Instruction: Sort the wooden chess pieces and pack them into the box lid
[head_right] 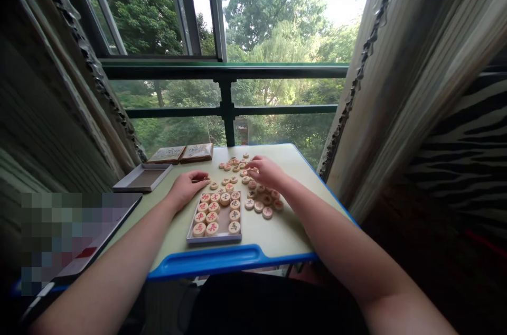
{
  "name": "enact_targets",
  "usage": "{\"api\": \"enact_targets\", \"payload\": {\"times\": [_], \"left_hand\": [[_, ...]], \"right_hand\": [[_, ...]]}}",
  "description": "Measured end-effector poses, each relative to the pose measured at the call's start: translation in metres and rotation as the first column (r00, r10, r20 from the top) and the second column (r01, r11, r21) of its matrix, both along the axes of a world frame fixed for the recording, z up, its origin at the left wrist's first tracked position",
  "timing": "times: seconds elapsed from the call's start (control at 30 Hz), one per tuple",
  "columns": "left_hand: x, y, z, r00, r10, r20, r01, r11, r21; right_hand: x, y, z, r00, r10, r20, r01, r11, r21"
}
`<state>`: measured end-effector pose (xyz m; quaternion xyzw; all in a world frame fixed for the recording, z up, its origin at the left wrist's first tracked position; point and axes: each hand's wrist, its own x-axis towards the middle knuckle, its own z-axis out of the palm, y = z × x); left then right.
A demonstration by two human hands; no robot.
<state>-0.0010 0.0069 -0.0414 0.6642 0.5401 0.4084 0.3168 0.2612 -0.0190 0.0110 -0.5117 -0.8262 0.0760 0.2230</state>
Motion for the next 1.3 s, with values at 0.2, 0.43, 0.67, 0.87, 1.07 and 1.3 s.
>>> {"api": "enact_targets", "payload": {"times": [0.2,0.43,0.67,0.87,1.07,1.3], "left_hand": [[-0.001,-0.001,-0.001,0.999,0.028,-0.023,-0.027,0.999,0.022],[0.001,-0.001,-0.001,0.994,0.036,-0.1,-0.031,0.998,0.049],[0.005,-0.003,0.0,0.944,0.009,-0.331,0.047,0.986,0.161],[0.004,-0.007,0.005,0.939,0.021,-0.345,0.025,0.992,0.127],[0.003,-0.008,0.004,0.937,0.031,-0.348,0.014,0.992,0.126],[0.006,-0.004,0.002,0.947,0.066,-0.315,-0.031,0.993,0.116]], "right_hand": [[0.019,0.027,-0.024,0.976,-0.145,0.162,0.141,0.989,0.034],[0.019,0.033,-0.027,0.967,-0.217,0.136,0.218,0.976,0.009],[0.026,0.039,-0.028,0.947,-0.276,0.163,0.282,0.959,-0.015],[0.027,0.039,-0.028,0.941,-0.3,0.156,0.303,0.953,0.006],[0.031,0.041,-0.031,0.936,-0.317,0.152,0.323,0.946,-0.022],[0.029,0.048,-0.031,0.934,-0.317,0.167,0.321,0.947,0.001]]}}
